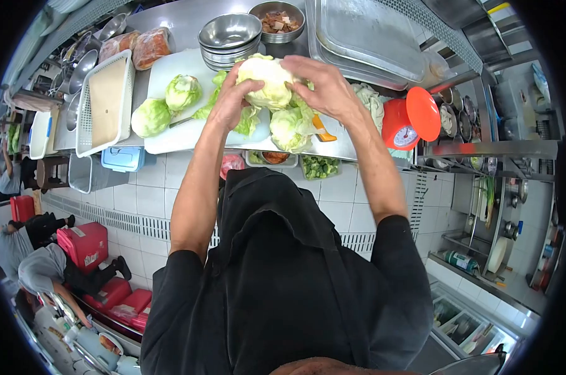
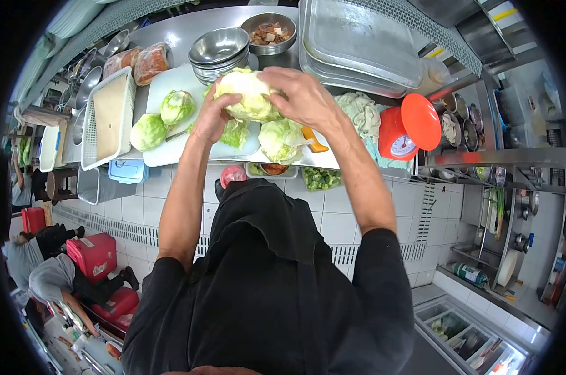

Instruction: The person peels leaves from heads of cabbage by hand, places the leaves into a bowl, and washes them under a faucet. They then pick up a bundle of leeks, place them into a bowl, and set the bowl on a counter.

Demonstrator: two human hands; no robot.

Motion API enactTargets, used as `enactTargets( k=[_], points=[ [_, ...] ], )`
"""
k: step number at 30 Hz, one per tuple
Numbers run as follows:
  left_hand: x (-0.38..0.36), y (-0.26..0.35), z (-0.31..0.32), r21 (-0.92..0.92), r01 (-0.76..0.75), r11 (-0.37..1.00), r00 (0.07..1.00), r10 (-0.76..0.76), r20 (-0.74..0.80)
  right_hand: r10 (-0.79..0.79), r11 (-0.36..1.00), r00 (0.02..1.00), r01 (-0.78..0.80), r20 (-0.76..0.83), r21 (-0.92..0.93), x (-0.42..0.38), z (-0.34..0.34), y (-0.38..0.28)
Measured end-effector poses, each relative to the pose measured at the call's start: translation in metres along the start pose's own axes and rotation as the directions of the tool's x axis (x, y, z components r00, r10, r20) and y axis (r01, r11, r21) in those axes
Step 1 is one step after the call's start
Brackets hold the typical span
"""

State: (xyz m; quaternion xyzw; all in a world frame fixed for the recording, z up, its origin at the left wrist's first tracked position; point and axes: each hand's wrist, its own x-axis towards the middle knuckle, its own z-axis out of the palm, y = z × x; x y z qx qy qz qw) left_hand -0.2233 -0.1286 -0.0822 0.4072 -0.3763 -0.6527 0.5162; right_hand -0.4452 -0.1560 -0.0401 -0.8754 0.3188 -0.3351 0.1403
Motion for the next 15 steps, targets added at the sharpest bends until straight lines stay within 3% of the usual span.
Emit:
enactTargets(
  k=[3, 6, 9, 12, 15],
  points=[
    [-0.008, 0.014, 0.014, 0.04, 0.054, 0.998, 0.999, -0.054, -0.009, -0.001, 0.995, 0.998, 0.007, 0.059, -0.1, 0.013, -0.01, -0.012],
    [-0.007, 0.011, 0.011, -0.051, 0.042, 0.998, 0.999, -0.042, -0.014, -0.036, 0.999, 0.994, 0.039, -0.106, 0.024, 0.015, 0.001, 0.001],
    [-0.002, 0.002, 0.001, -0.046, 0.009, 0.999, 1.0, -0.009, 0.021, 0.056, 0.992, 0.969, -0.028, -0.24, 0.119, 0.01, 0.022, 0.012],
    [-0.006, -0.003, -0.001, -0.032, -0.015, 0.999, 1.0, 0.015, -0.009, 0.447, 0.863, 0.887, -0.391, -0.12, 0.321, 0.007, 0.027, 0.027],
    [-0.006, -0.007, -0.004, -0.126, -0.036, 0.991, 0.999, 0.031, -0.045, 0.673, 0.61, 0.737, -0.511, -0.056, 0.605, -0.004, 0.042, 0.054]
  ],
)
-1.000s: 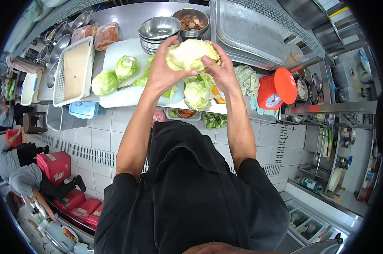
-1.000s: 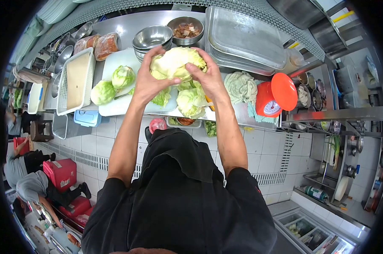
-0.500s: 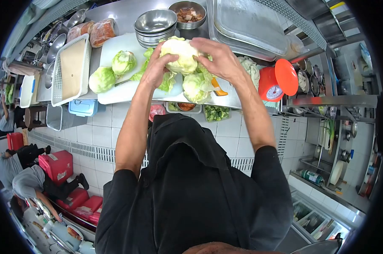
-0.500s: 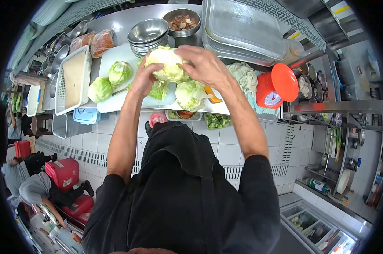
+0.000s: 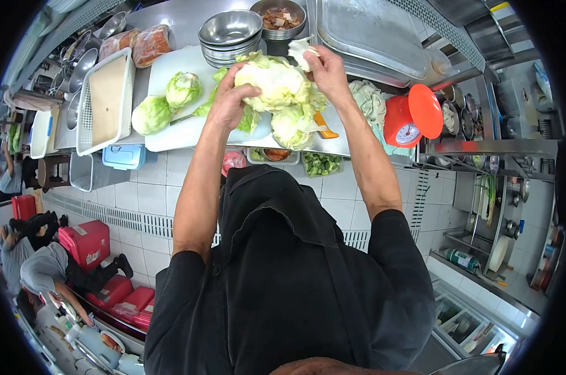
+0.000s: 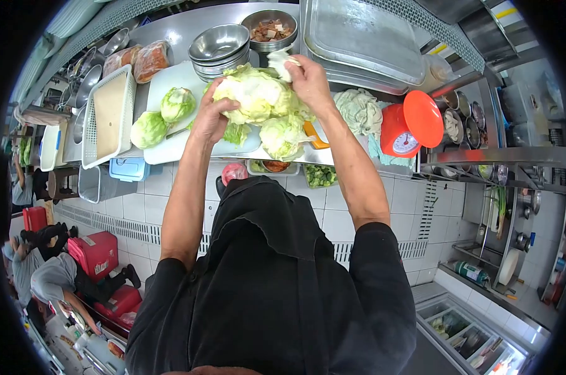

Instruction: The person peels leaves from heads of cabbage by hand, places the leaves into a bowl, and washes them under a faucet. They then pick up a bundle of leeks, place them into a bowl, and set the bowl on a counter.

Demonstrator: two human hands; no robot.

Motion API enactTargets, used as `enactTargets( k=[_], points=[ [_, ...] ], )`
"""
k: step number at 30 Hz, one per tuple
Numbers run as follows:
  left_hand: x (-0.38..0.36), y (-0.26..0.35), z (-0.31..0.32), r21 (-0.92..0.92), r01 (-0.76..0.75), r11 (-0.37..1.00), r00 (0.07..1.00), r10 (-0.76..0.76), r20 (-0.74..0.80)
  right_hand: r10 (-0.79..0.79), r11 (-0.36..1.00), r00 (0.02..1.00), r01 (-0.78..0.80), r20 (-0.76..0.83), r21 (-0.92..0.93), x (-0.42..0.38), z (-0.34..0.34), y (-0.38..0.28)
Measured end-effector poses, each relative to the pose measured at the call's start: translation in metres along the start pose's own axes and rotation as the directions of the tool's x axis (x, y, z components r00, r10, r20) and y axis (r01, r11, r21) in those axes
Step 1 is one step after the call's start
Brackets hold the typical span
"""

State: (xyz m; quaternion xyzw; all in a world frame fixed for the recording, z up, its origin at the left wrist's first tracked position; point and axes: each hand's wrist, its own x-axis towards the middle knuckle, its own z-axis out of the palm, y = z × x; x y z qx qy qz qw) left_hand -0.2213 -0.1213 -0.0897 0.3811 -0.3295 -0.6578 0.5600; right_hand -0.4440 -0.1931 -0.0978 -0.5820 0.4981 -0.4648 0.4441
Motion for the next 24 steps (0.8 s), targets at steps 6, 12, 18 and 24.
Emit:
enactTargets(
  k=[6, 12, 18, 24],
  points=[
    [0.008, 0.007, -0.038, -0.081, -0.072, 0.994, 0.99, 0.062, -0.123, 0.113, 0.85, 0.985, -0.03, 0.127, -0.525, 0.007, -0.043, 0.061],
    [0.007, 0.081, -0.113, 0.043, -0.226, 0.973, 0.928, 0.229, -0.294, -0.11, 0.734, 0.994, 0.1, 0.028, -0.672, -0.052, -0.064, 0.019],
    [0.025, 0.145, -0.195, 0.132, -0.139, 0.981, 0.889, 0.183, -0.42, -0.064, 0.563, 0.967, 0.238, 0.245, -0.792, -0.136, -0.011, 0.006],
    [0.073, 0.153, -0.245, 0.254, 0.081, 0.964, 0.887, 0.047, -0.46, 0.073, 0.502, 0.966, 0.18, 0.249, -0.846, -0.131, 0.024, 0.028]
  ],
)
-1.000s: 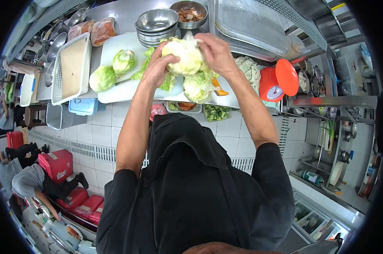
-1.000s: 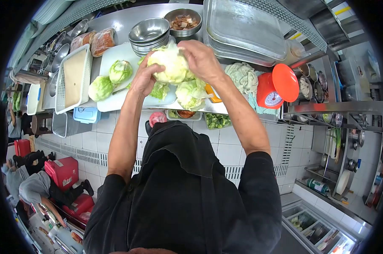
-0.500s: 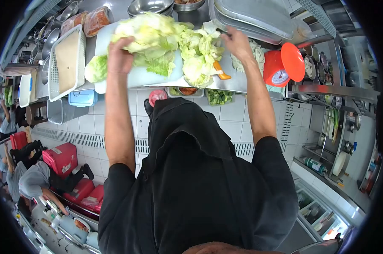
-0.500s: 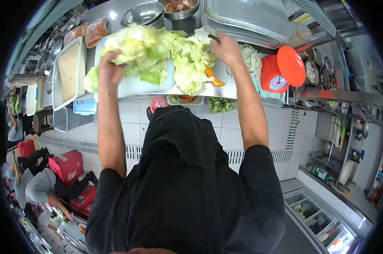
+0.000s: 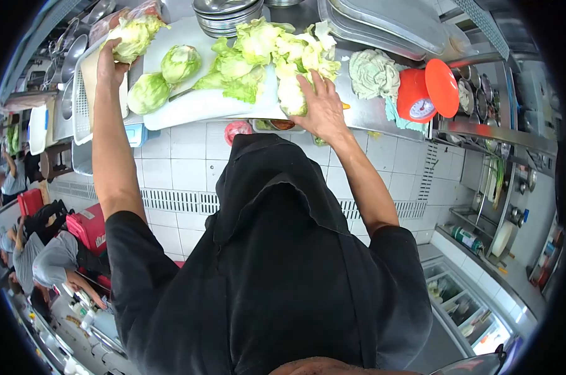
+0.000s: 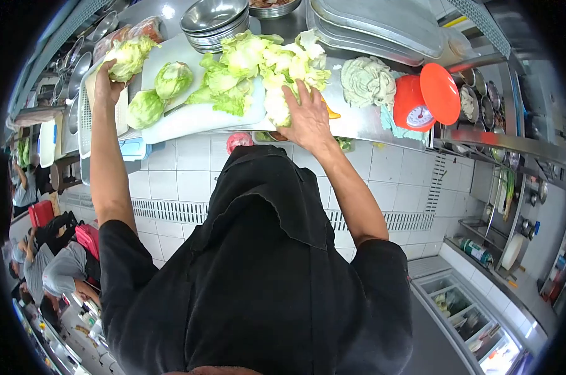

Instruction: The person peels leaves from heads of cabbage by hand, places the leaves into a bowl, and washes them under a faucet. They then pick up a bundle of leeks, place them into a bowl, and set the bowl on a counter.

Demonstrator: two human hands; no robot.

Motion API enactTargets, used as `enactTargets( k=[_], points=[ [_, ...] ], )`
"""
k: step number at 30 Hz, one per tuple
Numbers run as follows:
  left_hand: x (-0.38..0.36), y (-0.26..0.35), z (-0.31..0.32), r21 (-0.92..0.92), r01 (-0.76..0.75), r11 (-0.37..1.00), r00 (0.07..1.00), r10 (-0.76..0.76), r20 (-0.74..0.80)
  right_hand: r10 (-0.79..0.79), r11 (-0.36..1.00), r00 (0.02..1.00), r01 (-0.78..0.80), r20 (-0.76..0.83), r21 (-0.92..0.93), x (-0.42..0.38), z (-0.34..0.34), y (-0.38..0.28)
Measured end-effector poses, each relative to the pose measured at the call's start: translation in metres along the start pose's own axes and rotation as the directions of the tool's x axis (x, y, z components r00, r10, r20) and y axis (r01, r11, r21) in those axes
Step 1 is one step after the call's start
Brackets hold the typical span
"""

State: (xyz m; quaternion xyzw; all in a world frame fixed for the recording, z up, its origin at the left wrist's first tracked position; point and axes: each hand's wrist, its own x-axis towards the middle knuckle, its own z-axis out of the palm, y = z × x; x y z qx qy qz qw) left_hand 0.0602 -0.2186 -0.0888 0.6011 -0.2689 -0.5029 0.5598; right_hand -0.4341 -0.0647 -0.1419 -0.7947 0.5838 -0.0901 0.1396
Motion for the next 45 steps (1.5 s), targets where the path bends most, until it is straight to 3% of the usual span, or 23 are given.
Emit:
enactTargets(
  k=[4, 5, 7, 8, 12, 14, 19, 22, 23, 25, 26, 27, 28, 29, 30, 31, 33, 35, 36, 37, 41, 44, 45],
  points=[
    [0.044, -0.011, -0.011, 0.047, 0.187, 0.981, 0.982, -0.188, 0.026, 0.14, 0.951, 0.989, -0.124, -0.038, 0.283, 0.006, -0.003, 0.011],
    [0.049, -0.016, -0.013, 0.044, 0.217, 0.975, 0.974, -0.219, 0.051, 0.092, 0.868, 0.985, -0.007, -0.146, 0.497, 0.011, 0.012, 0.032],
    [0.053, -0.025, -0.015, 0.038, 0.274, 0.961, 0.955, -0.277, 0.105, 0.281, 0.378, 0.958, -0.166, 0.058, 0.911, 0.012, 0.016, 0.052],
    [0.055, -0.029, -0.014, 0.056, 0.312, 0.949, 0.94, -0.316, 0.129, 0.32, 0.055, 0.93, -0.211, 0.182, 0.976, 0.011, 0.008, 0.052],
    [0.072, -0.057, -0.025, 0.226, 0.421, 0.878, 0.887, -0.451, 0.098, 0.314, -0.549, 0.928, 0.003, 0.203, 0.836, -0.001, -0.007, 0.049],
    [0.082, -0.061, -0.032, 0.37, 0.44, 0.818, 0.89, -0.45, -0.064, 0.314, -0.635, 0.932, 0.065, 0.18, 0.77, -0.004, -0.001, 0.049],
    [0.077, -0.062, -0.056, 0.564, 0.128, 0.816, 0.984, -0.174, 0.027, 0.355, -0.745, 0.923, 0.184, 0.148, 0.642, -0.01, 0.0, 0.024],
    [0.036, -0.022, -0.041, 0.844, 0.146, 0.516, 0.987, -0.133, -0.089, 0.391, -0.736, 0.906, 0.2, 0.165, 0.647, -0.014, 0.002, 0.015],
    [0.026, -0.025, -0.044, 0.92, -0.062, 0.386, 0.987, 0.158, 0.0, 0.416, -0.706, 0.897, 0.216, 0.148, 0.674, -0.015, 0.001, 0.011],
    [-0.031, -0.022, -0.012, 0.848, -0.4, 0.349, 0.829, 0.531, 0.173, 0.45, -0.649, 0.885, 0.232, 0.12, 0.724, -0.014, -0.001, 0.001],
    [-0.061, -0.032, 0.012, 0.728, -0.503, 0.466, 0.807, 0.555, 0.202, 0.476, -0.559, 0.876, 0.233, 0.078, 0.795, -0.011, -0.003, -0.005],
    [-0.113, -0.03, 0.053, 0.461, -0.488, 0.741, 0.872, 0.391, 0.295, 0.491, -0.466, 0.87, 0.227, 0.036, 0.855, -0.008, -0.004, -0.011],
    [-0.137, -0.042, 0.084, 0.499, -0.361, 0.788, 0.897, 0.147, 0.417, 0.494, -0.374, 0.869, 0.217, -0.004, 0.902, -0.004, -0.005, -0.02],
    [-0.164, -0.052, 0.115, 0.368, -0.302, 0.879, 0.791, 0.016, 0.611, 0.41, -0.39, 0.91, 0.231, -0.056, 0.892, 0.001, -0.014, -0.032],
    [-0.185, -0.066, 0.144, 0.271, -0.311, 0.911, 0.704, 0.029, 0.709, 0.441, -0.279, 0.897, 0.179, -0.04, 0.943, 0.007, -0.014, -0.041],
    [-0.194, -0.086, 0.171, 0.241, -0.588, 0.772, 0.619, 0.238, 0.749, 0.476, -0.161, 0.879, 0.122, -0.032, 0.979, 0.009, -0.012, -0.046],
    [-0.194, -0.11, 0.205, 0.123, -0.655, 0.746, 0.597, 0.411, 0.689, 0.528, -0.023, 0.848, 0.061, -0.04, 0.998, 0.011, -0.018, -0.064],
    [-0.185, -0.105, 0.208, 0.017, -0.072, 0.997, 0.771, 0.045, 0.635, 0.526, 0.325, 0.823, 0.039, -0.215, 0.945, 0.022, 0.004, -0.046],
    [-0.18, -0.103, 0.21, -0.05, 0.248, 0.967, 0.756, -0.161, 0.634, 0.508, 0.488, 0.806, 0.021, -0.304, 0.872, 0.025, 0.013, -0.032],
    [-0.166, -0.109, 0.204, -0.184, 0.396, 0.9, 0.654, -0.135, 0.744, 0.381, 0.704, 0.748, 0.146, -0.543, 0.695, 0.029, 0.007, -0.032],
    [-0.156, -0.113, 0.193, -0.273, 0.561, 0.781, 0.625, -0.184, 0.759, 0.565, 0.338, 0.793, 0.032, -0.23, 0.94, 0.039, -0.019, -0.021],
    [-0.164, -0.104, 0.187, -0.293, 0.453, 0.842, 0.722, -0.154, 0.674, 0.537, 0.505, 0.815, -0.103, -0.219, 0.857, 0.048, -0.029, 0.015],
    [-0.163, -0.105, 0.184, -0.299, 0.462, 0.835, 0.716, -0.152, 0.681, 0.559, 0.492, 0.823, -0.232, -0.101, 0.839, 0.051, -0.031, 0.022]
  ],
)
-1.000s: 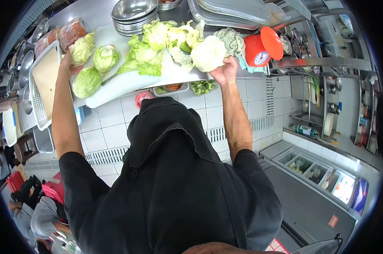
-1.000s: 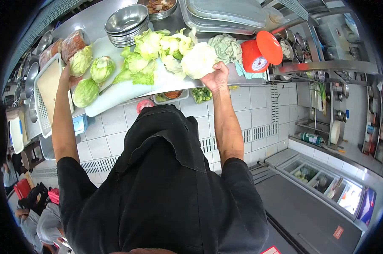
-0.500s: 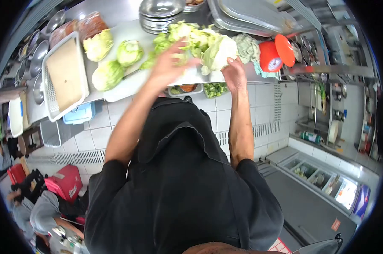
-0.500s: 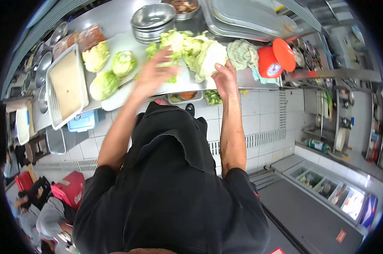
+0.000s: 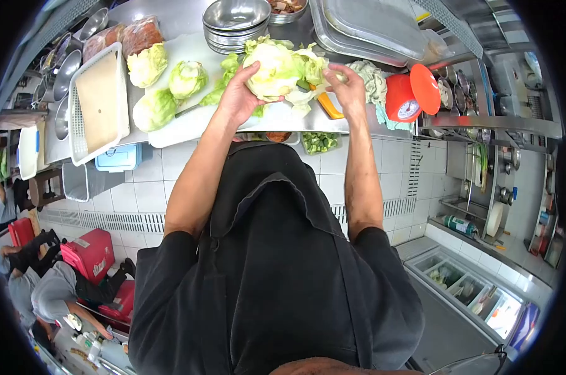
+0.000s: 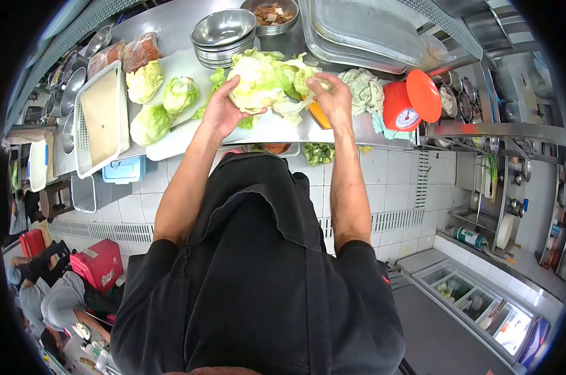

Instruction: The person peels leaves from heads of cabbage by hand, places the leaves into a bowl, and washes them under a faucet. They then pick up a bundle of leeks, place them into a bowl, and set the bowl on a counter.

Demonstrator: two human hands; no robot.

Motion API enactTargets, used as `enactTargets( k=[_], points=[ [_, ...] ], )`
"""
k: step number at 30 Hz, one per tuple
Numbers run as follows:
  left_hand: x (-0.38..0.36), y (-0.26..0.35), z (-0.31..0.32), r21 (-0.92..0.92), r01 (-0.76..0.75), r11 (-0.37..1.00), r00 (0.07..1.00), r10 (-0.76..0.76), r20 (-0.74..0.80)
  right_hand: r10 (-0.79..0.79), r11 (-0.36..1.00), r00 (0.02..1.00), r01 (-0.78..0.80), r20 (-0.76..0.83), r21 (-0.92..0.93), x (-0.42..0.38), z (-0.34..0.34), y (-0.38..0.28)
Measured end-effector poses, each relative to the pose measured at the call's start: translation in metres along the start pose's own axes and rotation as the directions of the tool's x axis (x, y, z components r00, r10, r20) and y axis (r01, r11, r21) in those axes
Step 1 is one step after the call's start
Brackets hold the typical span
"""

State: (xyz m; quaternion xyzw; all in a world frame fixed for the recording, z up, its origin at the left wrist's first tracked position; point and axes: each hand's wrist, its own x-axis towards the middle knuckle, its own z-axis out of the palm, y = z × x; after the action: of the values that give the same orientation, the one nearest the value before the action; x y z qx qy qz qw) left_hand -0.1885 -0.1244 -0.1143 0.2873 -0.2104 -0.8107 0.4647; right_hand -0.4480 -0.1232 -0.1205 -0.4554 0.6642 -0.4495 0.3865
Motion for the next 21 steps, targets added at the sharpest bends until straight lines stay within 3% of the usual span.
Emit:
enactTargets(
  k=[1, 3, 4, 7, 10, 13, 16, 19, 20, 21],
  points=[
    [-0.001, 0.002, -0.003, -0.012, 0.001, 1.0, 1.0, -0.001, 0.009, -0.135, 0.959, 0.99, 0.12, -0.041, -0.257, 0.001, -0.003, 0.001],
    [-0.001, 0.003, -0.003, 0.017, -0.025, 1.0, 1.0, 0.025, -0.016, -0.415, 0.651, 0.91, 0.288, -0.012, -0.702, 0.004, -0.006, 0.003],
    [-0.004, 0.002, 0.002, 0.056, -0.047, 0.997, 0.998, 0.05, -0.05, -0.349, 0.758, 0.937, 0.276, -0.01, -0.591, -0.006, -0.001, -0.021],
    [-0.008, 0.005, 0.007, 0.169, 0.0, 0.986, 0.997, 0.012, -0.07, -0.598, 0.724, 0.762, 0.647, 0.25, -0.241, -0.033, 0.029, -0.062],
    [-0.013, 0.006, 0.004, 0.213, 0.062, 0.975, 0.998, -0.056, -0.036, -0.621, 0.635, 0.666, 0.737, 0.414, -0.232, -0.028, 0.041, -0.069],
    [-0.016, 0.003, 0.007, 0.264, 0.024, 0.964, 0.999, -0.018, -0.027, -0.661, 0.632, 0.646, 0.753, 0.382, -0.181, -0.015, 0.039, -0.061],
    [-0.021, 0.003, 0.012, 0.25, -0.004, 0.968, 0.999, 0.014, -0.035, -0.531, 0.847, 0.837, 0.53, 0.131, 0.041, -0.016, 0.042, -0.052],
    [-0.025, 0.001, 0.015, 0.296, -0.01, 0.955, 0.999, 0.022, -0.038, -0.298, 0.944, 0.949, 0.277, 0.102, 0.181, -0.006, 0.042, -0.039],
    [-0.025, 0.002, 0.016, 0.33, -0.012, 0.944, 0.999, 0.026, -0.035, -0.332, 0.932, 0.94, 0.312, 0.084, 0.185, -0.008, 0.043, -0.036],
    [-0.026, 0.001, 0.016, 0.344, -0.02, 0.939, 0.998, 0.037, -0.043, -0.436, 0.9, 0.895, 0.429, 0.1, 0.077, -0.012, 0.045, -0.033]
  ],
)
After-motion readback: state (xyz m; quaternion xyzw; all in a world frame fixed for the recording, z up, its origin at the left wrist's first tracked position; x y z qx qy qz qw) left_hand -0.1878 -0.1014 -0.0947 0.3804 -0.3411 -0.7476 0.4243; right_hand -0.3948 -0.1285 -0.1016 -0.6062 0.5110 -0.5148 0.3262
